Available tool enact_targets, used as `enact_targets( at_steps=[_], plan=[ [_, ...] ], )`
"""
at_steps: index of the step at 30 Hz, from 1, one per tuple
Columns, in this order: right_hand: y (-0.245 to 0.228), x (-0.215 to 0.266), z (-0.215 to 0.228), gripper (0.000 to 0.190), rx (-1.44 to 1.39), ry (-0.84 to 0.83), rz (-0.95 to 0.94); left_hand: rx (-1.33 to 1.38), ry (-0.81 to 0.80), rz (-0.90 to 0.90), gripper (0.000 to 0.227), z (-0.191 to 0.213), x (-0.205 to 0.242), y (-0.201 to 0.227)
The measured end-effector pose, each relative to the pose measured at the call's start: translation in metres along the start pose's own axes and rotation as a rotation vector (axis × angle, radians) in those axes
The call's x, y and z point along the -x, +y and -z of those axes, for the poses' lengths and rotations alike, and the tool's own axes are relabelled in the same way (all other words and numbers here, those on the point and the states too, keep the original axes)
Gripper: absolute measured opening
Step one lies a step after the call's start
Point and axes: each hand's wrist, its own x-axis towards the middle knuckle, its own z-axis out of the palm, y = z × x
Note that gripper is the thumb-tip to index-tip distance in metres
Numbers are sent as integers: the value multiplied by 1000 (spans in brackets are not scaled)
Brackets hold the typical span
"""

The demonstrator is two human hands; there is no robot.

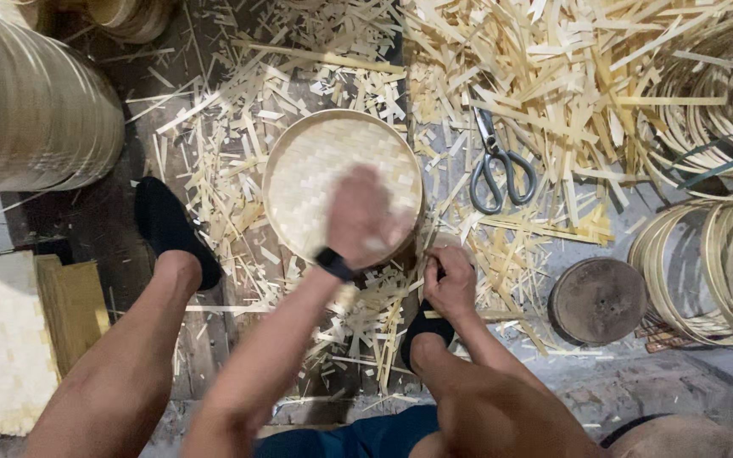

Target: The person fits a circular bamboo rim onto a woven base and trims the excess bamboo strips using shears while sitting on the floor.

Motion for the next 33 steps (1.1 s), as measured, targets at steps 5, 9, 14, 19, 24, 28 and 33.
enact_targets(
  at_steps=[5, 9, 14, 19, 24, 28, 33],
  plan=[
    [11, 4, -1, 13, -17, 5, -51, -99, 566, -208, 65, -46, 28, 46],
    [25, 13, -11, 12, -51, 55, -5, -253, 483, -273, 64, -17, 57, -29],
    [30, 13, -16, 15, -37, 76, 77, -581, 673, -436, 45, 109, 120, -153],
    [33, 23, -14, 14, -27, 16, -33, -544, 1145, -112, 23, 238, 208, -263],
    [37, 19, -18, 14, -12, -4, -71, -195, 1161, 322, 20, 264, 270, -326],
    [33, 19, -17, 15, 1, -27, -110, -182, 1273, 199, 43, 247, 275, -359],
    [29, 16, -16, 14, 15, -16, -70, -172, 1178, 332, 36, 239, 275, -387]
  ],
)
